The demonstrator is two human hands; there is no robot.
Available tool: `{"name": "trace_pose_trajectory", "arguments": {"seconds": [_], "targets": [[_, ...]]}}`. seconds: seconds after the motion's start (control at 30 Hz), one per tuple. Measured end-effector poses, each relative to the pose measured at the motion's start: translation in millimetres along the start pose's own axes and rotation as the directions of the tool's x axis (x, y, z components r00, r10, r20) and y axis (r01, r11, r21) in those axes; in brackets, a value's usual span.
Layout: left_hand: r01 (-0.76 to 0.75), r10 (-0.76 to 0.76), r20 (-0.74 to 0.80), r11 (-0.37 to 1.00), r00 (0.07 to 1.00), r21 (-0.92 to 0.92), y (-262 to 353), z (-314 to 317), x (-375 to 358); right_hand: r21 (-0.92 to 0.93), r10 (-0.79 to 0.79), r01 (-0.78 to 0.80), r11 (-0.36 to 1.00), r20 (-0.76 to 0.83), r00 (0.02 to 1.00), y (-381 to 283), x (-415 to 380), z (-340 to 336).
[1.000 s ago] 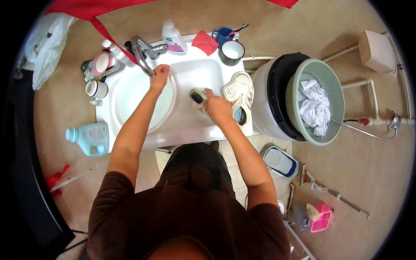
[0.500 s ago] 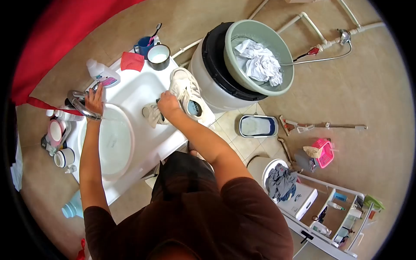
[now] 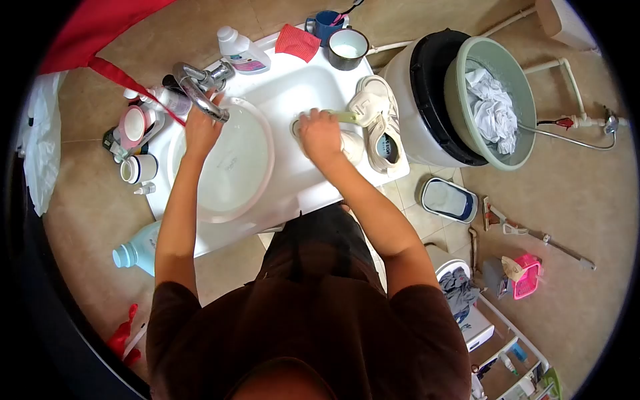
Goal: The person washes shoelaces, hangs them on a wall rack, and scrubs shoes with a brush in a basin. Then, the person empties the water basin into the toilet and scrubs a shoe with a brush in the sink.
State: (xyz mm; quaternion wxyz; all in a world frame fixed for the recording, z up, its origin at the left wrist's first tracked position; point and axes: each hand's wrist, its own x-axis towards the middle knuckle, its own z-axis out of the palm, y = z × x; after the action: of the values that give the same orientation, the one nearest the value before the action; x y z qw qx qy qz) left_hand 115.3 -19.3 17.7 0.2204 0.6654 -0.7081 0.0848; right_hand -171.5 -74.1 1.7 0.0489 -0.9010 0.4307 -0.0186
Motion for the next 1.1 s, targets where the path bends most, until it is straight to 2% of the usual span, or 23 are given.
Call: {"name": "trace_pose_trajectory", "arguments": {"seconds": [0.07, 0.1, 0.13, 0.17, 0.2, 0.23, 0.27, 0.3, 0.33, 0.37, 0.4, 0.43, 0.5, 0.57, 0.63, 0.67, 0.77, 0.87, 0.97, 1.0, 1.1], "targets": [[0.176, -0.172, -0.116, 0.984, 0.978, 0.025, -12, -10, -52, 0.289, 0.026, -0.045, 0.956, 0.068, 0.997, -25, -4, 14], [0.287, -0.285, -0.110, 0.958, 0.952, 0.003, -17, -19, -77, 0.432, 0.056, -0.105, 0.896, 0.124, 0.991, -37, -6, 28], [0.392, -0.392, -0.097, 0.920, 0.915, -0.021, -24, -27, -102, 0.511, 0.068, -0.216, 0.832, 0.292, 0.954, -48, -5, 25], [0.407, -0.403, -0.105, 0.913, 0.909, 0.018, -37, -28, -126, 0.585, 0.022, -0.237, 0.776, 0.350, 0.936, -55, -4, 43], [0.440, -0.434, -0.098, 0.896, 0.896, 0.055, -42, -34, -140, 0.645, -0.018, -0.269, 0.716, 0.401, 0.916, -60, -5, 67], [0.537, -0.516, -0.161, 0.831, 0.841, 0.145, -50, -30, -157, 0.690, 0.048, -0.294, 0.662, 0.353, 0.935, -70, -6, 85], [0.579, -0.555, -0.169, 0.754, 0.814, 0.310, -75, -19, -184, 0.667, 0.119, -0.378, 0.642, 0.401, 0.908, -78, -4, 85], [0.674, -0.715, -0.028, 0.644, 0.699, 0.363, -81, -25, -189, 0.692, 0.211, -0.337, 0.639, 0.263, 0.941, -87, -5, 109], [0.690, -0.751, 0.004, 0.609, 0.661, 0.392, -108, -12, -213, 0.711, 0.215, -0.431, 0.555, 0.378, 0.901, -85, 0, 106], [0.740, -0.760, 0.014, 0.636, 0.650, 0.219, -152, 13, -251, 0.737, 0.261, -0.413, 0.534, 0.321, 0.910, -88, -2, 106], [0.896, -0.883, 0.164, 0.419, 0.440, -0.145, -182, 31, -275, 0.743, 0.319, -0.424, 0.518, 0.292, 0.902, -93, -2, 111], [0.906, -0.903, 0.351, 0.086, 0.247, -0.414, -153, 18, -248, 0.733, 0.366, -0.498, 0.463, 0.354, 0.861, -95, -2, 100], [0.880, -0.928, 0.349, -0.050, 0.134, -0.472, -151, 21, -247, 0.715, 0.373, -0.513, 0.475, 0.364, 0.853, -99, -3, 86], [0.867, -0.955, 0.295, -0.112, 0.041, -0.485, -119, 10, -221, 0.694, 0.386, -0.519, 0.499, 0.358, 0.850, -105, -3, 84], [0.891, -0.956, 0.292, -0.139, -0.008, -0.432, -103, -2, -208, 0.714, 0.361, -0.503, 0.487, 0.359, 0.860, -105, -7, 68], [0.886, -0.930, 0.364, -0.131, 0.046, -0.446, -132, 5, -227, 0.727, 0.346, -0.502, 0.469, 0.373, 0.861, -106, -8, 56], [0.882, -0.878, 0.468, -0.138, 0.102, -0.450, -132, -16, -222, 0.750, 0.328, -0.460, 0.475, 0.334, 0.883, -111, -17, 41], [0.900, -0.879, 0.469, -0.139, 0.080, -0.413, -149, -26, -214, 0.774, 0.349, -0.445, 0.451, 0.305, 0.886, -115, -32, 31], [0.900, -0.860, 0.507, -0.170, 0.063, -0.401, -124, -56, -192, 0.818, 0.391, -0.397, 0.416, 0.233, 0.890, -114, -53, 7], [0.883, -0.801, 0.572, -0.127, 0.178, -0.452, -124, -65, -195, 0.834, 0.404, -0.372, 0.407, 0.201, 0.893, -116, -59, 7], [0.910, -0.829, 0.535, -0.083, 0.163, -0.406, -95, -83, -189, 0.868, 0.444, -0.336, 0.365, 0.156, 0.883, -112, -90, -10]]}}
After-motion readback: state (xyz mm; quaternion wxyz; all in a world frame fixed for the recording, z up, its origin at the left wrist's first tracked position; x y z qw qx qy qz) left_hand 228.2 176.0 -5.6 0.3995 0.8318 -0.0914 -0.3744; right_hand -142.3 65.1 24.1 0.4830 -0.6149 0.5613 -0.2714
